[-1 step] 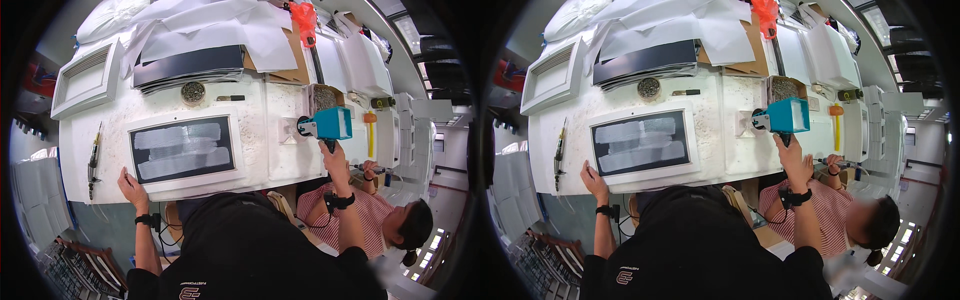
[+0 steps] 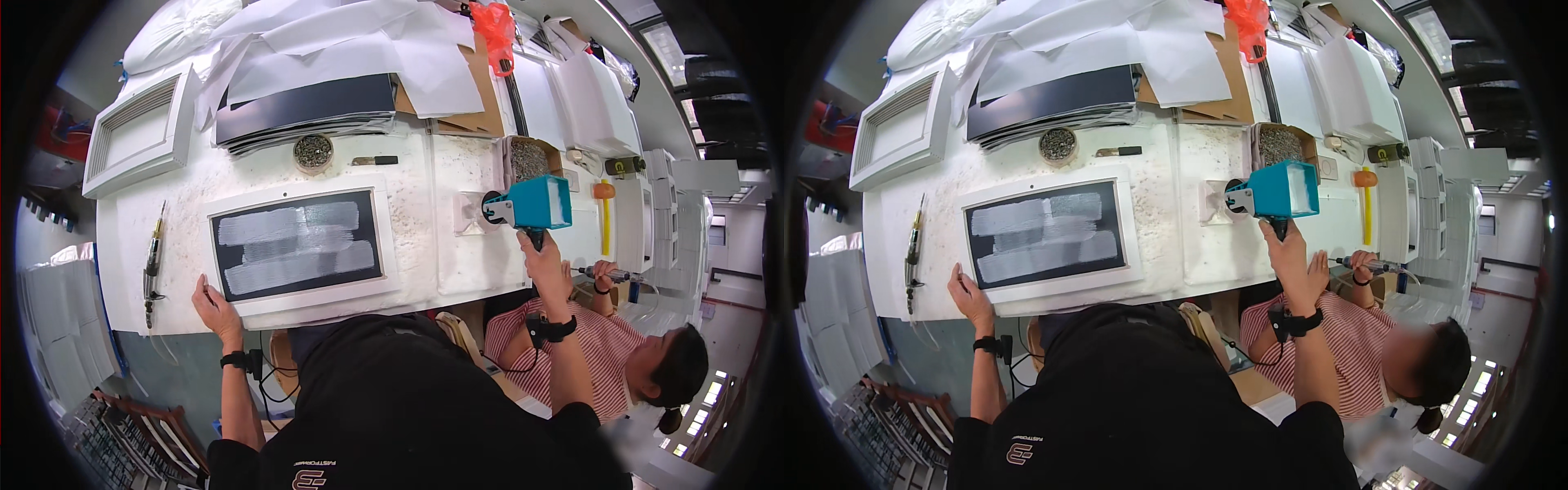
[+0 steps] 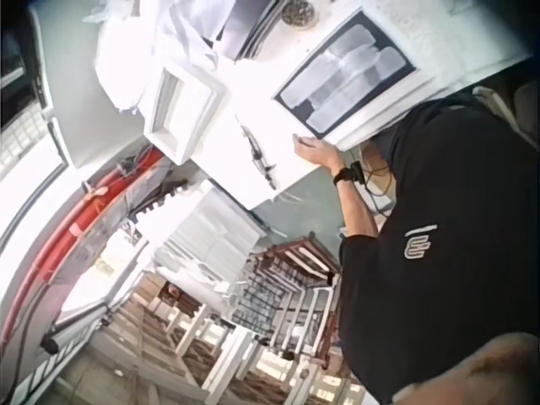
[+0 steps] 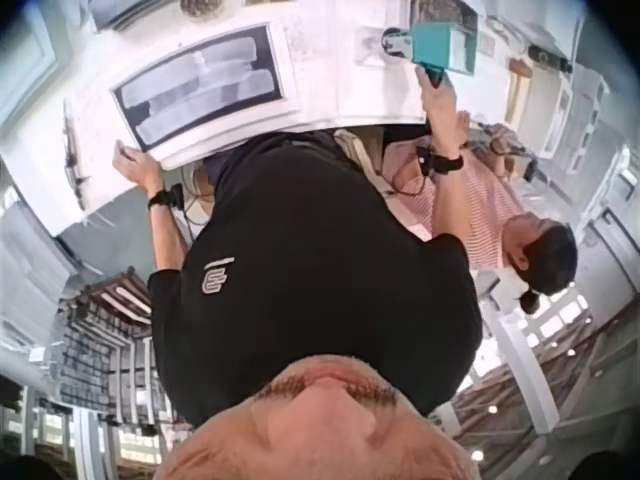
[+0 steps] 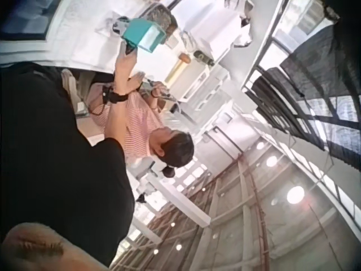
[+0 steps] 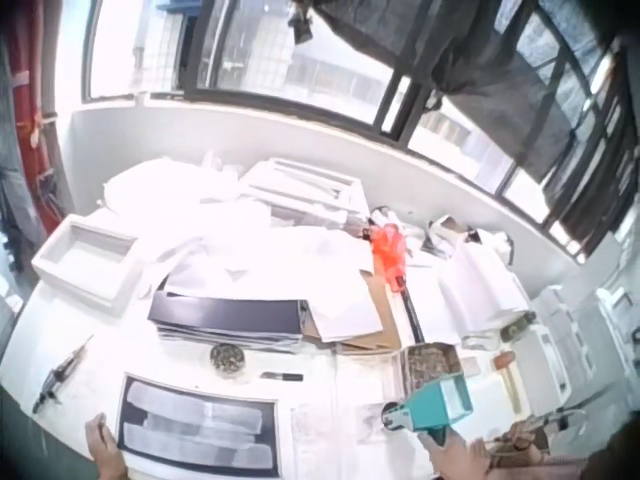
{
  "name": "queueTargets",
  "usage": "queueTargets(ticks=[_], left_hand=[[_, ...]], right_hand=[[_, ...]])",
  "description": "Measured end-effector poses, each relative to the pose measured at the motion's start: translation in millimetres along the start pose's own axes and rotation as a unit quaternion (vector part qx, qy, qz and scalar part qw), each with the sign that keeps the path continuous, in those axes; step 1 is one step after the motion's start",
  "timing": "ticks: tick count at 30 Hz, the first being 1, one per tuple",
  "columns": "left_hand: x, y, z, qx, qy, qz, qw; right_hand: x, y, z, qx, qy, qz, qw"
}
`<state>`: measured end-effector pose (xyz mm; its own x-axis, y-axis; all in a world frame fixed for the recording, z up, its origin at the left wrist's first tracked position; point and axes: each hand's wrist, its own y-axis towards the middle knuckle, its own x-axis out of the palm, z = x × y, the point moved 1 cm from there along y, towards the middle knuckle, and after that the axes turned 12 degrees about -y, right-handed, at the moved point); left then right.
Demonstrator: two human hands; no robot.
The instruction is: The person assembles a white vent cover by placing a black mesh screen into a frame, covering it with a white panel, and securing it with screws using a pneumatic screwdriver. The person handles multiple components including frames, screens, and panels on a workbench in a workshop.
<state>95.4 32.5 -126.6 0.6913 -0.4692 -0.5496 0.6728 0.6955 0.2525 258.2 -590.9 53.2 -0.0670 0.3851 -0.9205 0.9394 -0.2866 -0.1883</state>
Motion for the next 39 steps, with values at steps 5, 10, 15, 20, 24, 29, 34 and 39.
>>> queueTargets(ticks=[5, 10, 15, 20, 24, 29, 34, 39], left_hand=[[-3, 0, -4, 0.001, 0.011, -0.013, 1.000], [-1, 0, -2, 0.022, 0.012, -0.007, 1.000], [-3, -1, -3, 0.012, 0.014, -0.011, 1.000], [-2, 0, 0, 0.028, 0.013, -0.019, 0.999], [-7, 4, 19, 0.013, 0.121, -0.062, 0.991], [40, 12, 175, 0.022, -0.129, -0.205, 0.970], [120, 2, 292, -0.095, -0.370, -0.426, 0.820], [249, 21, 333, -0.132, -0.361, -0.454, 0.804]], right_hand=[[20, -6, 9, -0.007, 0.013, 0.013, 1.000], [31, -7, 4, 0.008, 0.009, 0.011, 1.000], [46, -8, 6, -0.009, 0.013, 0.019, 1.000], [71, -4, 17, -0.014, -0.034, 0.037, 0.999], [77, -10, 0, -0.003, -0.058, 0.035, 0.998], [60, -17, 9, -0.051, -0.132, -0.003, 0.990], [-44, -34, -32, -0.048, -0.101, -0.056, 0.992], [-91, 11, -119, -0.167, 0.002, 0.013, 0.986]])
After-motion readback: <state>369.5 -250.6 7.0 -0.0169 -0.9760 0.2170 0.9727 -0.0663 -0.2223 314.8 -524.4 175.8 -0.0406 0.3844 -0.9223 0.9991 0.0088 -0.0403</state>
